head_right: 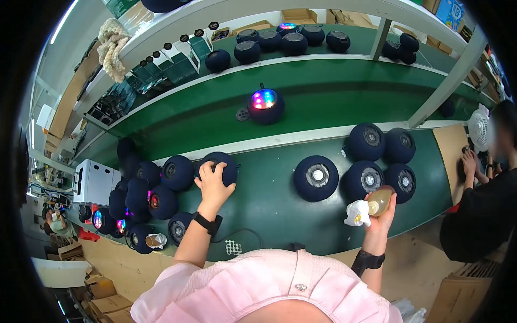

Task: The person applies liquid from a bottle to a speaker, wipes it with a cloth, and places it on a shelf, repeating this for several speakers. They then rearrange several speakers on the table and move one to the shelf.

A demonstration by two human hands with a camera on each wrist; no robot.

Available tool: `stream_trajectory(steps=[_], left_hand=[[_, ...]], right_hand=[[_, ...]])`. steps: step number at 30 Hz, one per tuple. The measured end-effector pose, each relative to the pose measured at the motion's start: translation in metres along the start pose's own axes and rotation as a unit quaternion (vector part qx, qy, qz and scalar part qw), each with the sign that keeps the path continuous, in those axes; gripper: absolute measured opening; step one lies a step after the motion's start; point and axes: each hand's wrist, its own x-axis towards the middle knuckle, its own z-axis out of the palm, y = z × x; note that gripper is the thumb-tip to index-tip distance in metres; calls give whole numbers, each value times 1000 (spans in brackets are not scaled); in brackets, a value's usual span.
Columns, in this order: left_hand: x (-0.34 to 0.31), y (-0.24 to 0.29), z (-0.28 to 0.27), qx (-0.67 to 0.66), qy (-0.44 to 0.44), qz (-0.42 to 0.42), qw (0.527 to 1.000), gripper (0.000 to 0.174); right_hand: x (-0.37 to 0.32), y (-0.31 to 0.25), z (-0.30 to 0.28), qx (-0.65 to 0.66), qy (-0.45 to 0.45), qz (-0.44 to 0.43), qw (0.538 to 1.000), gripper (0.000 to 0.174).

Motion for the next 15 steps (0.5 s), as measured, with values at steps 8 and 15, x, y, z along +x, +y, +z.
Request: stream_trajectory(steps=[8,15], left_hand=[[140,100,16,-696,-104,-253,664,84],[231,129,123,-711,-148,-467,505,67]], right_hand=[[-8,-9,-2,-3,42,-37,998,48],[1,-13,-15,-18,47,-56,997,51]])
